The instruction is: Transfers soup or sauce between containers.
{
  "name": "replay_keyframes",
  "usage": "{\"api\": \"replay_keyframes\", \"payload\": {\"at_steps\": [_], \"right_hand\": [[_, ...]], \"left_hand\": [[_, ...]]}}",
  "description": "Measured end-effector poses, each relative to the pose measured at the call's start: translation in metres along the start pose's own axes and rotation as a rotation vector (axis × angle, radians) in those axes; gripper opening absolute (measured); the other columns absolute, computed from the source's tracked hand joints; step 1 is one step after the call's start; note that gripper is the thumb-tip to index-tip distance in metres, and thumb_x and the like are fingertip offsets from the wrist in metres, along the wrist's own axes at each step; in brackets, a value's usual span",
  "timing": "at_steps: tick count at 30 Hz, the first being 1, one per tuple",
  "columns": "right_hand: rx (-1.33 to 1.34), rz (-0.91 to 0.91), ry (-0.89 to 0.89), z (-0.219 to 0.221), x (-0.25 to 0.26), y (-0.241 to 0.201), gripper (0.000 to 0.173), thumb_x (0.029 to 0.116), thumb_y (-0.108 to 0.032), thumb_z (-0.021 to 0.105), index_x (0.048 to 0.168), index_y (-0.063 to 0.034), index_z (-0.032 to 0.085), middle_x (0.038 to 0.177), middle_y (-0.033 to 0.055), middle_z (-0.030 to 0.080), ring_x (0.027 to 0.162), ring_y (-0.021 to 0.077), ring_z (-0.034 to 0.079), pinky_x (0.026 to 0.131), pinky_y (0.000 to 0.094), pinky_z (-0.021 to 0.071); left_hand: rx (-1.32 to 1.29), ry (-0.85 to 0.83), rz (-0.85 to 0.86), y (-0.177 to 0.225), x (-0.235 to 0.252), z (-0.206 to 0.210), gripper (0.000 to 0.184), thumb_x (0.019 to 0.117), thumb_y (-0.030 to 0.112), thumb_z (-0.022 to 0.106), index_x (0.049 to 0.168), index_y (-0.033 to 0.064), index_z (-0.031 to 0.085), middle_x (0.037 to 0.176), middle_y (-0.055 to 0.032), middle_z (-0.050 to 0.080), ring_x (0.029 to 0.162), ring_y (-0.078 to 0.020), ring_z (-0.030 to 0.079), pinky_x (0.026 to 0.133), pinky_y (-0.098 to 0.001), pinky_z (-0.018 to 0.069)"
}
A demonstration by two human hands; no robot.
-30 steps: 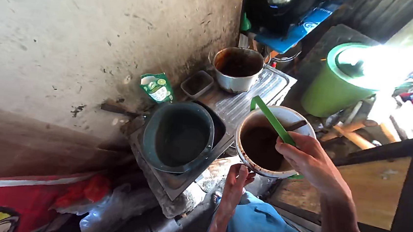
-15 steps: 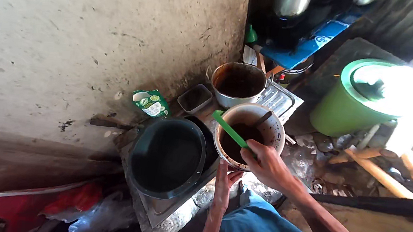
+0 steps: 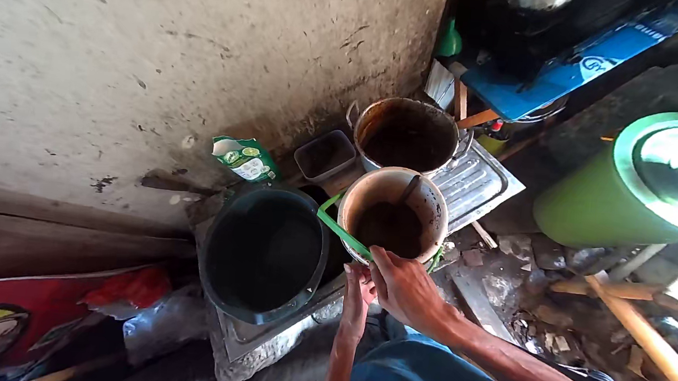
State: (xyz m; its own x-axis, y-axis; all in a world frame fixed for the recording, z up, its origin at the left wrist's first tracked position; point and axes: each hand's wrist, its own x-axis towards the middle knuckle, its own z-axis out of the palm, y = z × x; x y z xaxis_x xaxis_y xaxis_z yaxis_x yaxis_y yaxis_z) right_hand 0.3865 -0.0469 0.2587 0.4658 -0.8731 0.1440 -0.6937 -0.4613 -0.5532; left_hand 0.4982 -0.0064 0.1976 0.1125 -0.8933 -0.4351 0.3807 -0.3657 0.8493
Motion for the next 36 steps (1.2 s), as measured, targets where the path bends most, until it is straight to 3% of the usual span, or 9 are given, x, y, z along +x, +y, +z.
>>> {"api": "replay_keyframes", "payload": {"at_steps": [5,11,13,16,18,23,27,32,36], "right_hand": [[0.012,-0.026,0.054,0.015,-0.014,0.000,0.031,0.0953,-0.005,0.058,0.122,0.0042,0.068,0.097,0.0196,0.069,0.089,0.0360,0.071,0.071,0.0420,0.0601],[-0.051,-0.047,-0.199,-0.002,-0.016,-0.001,0.035,0.0923,-0.002,0.060,0.126,-0.0023,0.069,0.108,0.0178,0.072,0.103,0.0362,0.069,0.085,0.0468,0.0579],[0.000,0.019,-0.327,-0.028,0.000,0.001,0.028,0.0998,-0.011,0.055,0.121,-0.0057,0.073,0.108,0.0182,0.073,0.106,0.0379,0.069,0.086,0.0541,0.0557],[-0.182,-0.059,-0.072,-0.039,0.038,0.024,0.025,0.0990,-0.010,0.056,0.116,-0.0056,0.074,0.104,0.0178,0.073,0.103,0.0392,0.069,0.081,0.0550,0.0573],[-0.364,-0.116,-0.049,-0.034,0.071,0.052,0.030,0.0936,-0.002,0.061,0.122,-0.0033,0.069,0.114,0.0218,0.066,0.113,0.0435,0.060,0.090,0.0568,0.0506],[-0.959,-0.158,-0.382,-0.014,0.114,0.100,0.017,0.0884,0.007,0.064,0.105,0.0086,0.068,0.125,0.0242,0.058,0.122,0.0396,0.052,0.096,0.0495,0.0434],[-0.957,-0.111,-0.549,-0.023,0.115,0.090,0.012,0.0919,0.003,0.062,0.098,0.0074,0.071,0.123,0.0244,0.059,0.125,0.0399,0.051,0.106,0.0496,0.0402],[-0.733,0.012,-0.606,-0.057,0.113,0.051,0.011,0.0948,-0.010,0.066,0.097,-0.0007,0.070,0.089,0.0172,0.069,0.090,0.0372,0.067,0.075,0.0526,0.0494],[-0.748,-0.241,-0.448,-0.054,0.101,0.065,0.007,0.0932,0.000,0.064,0.098,0.0035,0.068,0.088,0.0182,0.066,0.092,0.0374,0.066,0.076,0.0474,0.0518]], "left_hand": [[0.136,-0.002,-0.066,0.011,0.006,-0.014,0.080,0.1033,0.062,0.015,0.135,-0.0060,0.044,0.107,-0.0104,0.066,0.094,-0.0130,0.068,0.081,-0.0312,0.0582],[0.316,0.179,-0.098,0.042,0.024,-0.016,0.057,0.1028,0.034,0.062,0.138,-0.0063,0.044,0.098,-0.0207,0.069,0.074,-0.0223,0.073,0.068,-0.0372,0.0637],[0.309,0.146,-0.072,0.042,0.027,-0.020,0.055,0.1023,0.028,0.064,0.140,-0.0058,0.043,0.100,-0.0204,0.070,0.076,-0.0231,0.074,0.068,-0.0378,0.0651],[0.229,0.116,-0.067,0.040,0.028,-0.024,0.051,0.1034,0.023,0.063,0.142,-0.0038,0.042,0.104,-0.0203,0.070,0.081,-0.0248,0.076,0.070,-0.0390,0.0661],[0.203,0.121,-0.061,0.038,0.027,-0.025,0.049,0.1034,0.022,0.063,0.141,-0.0037,0.044,0.102,-0.0197,0.071,0.079,-0.0242,0.075,0.069,-0.0384,0.0659],[0.187,0.105,-0.058,0.035,0.030,-0.030,0.048,0.1021,0.024,0.066,0.136,-0.0042,0.047,0.098,-0.0199,0.072,0.076,-0.0256,0.075,0.068,-0.0402,0.0661],[0.174,0.082,-0.055,0.035,0.032,-0.033,0.047,0.1012,0.023,0.067,0.135,-0.0042,0.048,0.096,-0.0192,0.072,0.075,-0.0258,0.075,0.067,-0.0400,0.0660],[0.189,0.078,-0.071,0.037,0.034,-0.036,0.049,0.1003,0.023,0.068,0.136,-0.0034,0.047,0.098,-0.0194,0.071,0.076,-0.0251,0.075,0.067,-0.0393,0.0653],[0.197,0.063,-0.076,0.038,0.035,-0.037,0.051,0.0993,0.023,0.070,0.137,-0.0031,0.047,0.099,-0.0194,0.071,0.078,-0.0250,0.075,0.068,-0.0395,0.0653]]}}
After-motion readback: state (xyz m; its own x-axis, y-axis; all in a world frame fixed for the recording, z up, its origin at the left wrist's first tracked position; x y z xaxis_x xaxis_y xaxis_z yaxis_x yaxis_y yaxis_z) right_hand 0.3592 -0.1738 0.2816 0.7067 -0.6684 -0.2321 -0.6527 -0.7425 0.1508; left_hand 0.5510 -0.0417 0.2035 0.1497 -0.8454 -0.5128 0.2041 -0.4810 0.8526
